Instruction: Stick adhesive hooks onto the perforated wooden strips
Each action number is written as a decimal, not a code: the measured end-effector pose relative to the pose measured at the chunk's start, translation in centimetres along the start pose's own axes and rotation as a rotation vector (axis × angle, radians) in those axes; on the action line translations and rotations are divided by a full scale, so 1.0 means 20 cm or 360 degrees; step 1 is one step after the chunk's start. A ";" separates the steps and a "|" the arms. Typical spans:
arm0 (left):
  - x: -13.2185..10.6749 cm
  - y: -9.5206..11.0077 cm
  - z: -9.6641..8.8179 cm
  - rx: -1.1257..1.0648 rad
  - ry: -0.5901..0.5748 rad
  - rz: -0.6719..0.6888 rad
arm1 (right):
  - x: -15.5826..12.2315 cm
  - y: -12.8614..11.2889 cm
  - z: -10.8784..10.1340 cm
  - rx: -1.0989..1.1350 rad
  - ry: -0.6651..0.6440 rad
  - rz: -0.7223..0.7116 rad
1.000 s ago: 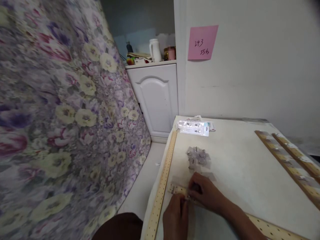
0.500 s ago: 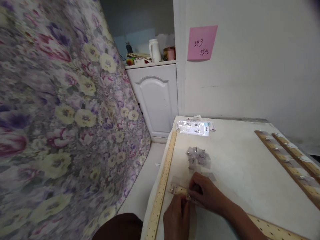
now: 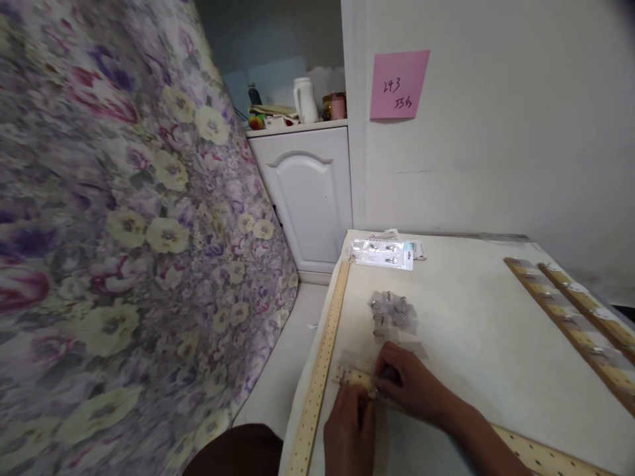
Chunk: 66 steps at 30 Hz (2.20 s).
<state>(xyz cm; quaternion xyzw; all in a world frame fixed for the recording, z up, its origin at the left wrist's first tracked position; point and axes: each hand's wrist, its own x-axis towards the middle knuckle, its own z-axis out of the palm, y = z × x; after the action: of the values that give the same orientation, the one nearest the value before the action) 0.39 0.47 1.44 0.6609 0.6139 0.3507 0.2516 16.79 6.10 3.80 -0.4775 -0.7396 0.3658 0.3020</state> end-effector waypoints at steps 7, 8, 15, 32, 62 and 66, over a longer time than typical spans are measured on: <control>0.01 -0.01 0.00 -0.0060 0.0125 -0.0009 | 0.00 0.00 0.00 -0.0008 -0.0008 -0.0016; 0.01 -0.01 0.00 -0.0069 0.0114 -0.0010 | 0.00 0.00 0.00 -0.0008 -0.0008 -0.0011; 0.02 -0.01 0.02 -0.0048 0.0075 0.0005 | 0.00 -0.01 -0.01 -0.0031 -0.0009 -0.0001; 0.02 0.01 0.00 0.0027 0.0004 0.0015 | 0.00 -0.01 0.00 -0.0052 -0.0002 0.0051; -0.10 -0.17 0.10 0.0501 0.0132 0.0418 | 0.03 0.08 0.07 0.0085 0.0028 0.0365; -0.10 -0.12 0.06 0.0589 0.0069 0.0415 | 0.04 0.09 0.07 0.0124 0.0011 0.0393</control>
<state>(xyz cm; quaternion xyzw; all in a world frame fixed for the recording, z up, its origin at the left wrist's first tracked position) -0.20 -1.02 -1.56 0.7619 0.5824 0.2759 0.0653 16.20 6.93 1.59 -0.5541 -0.6594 0.4270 0.2754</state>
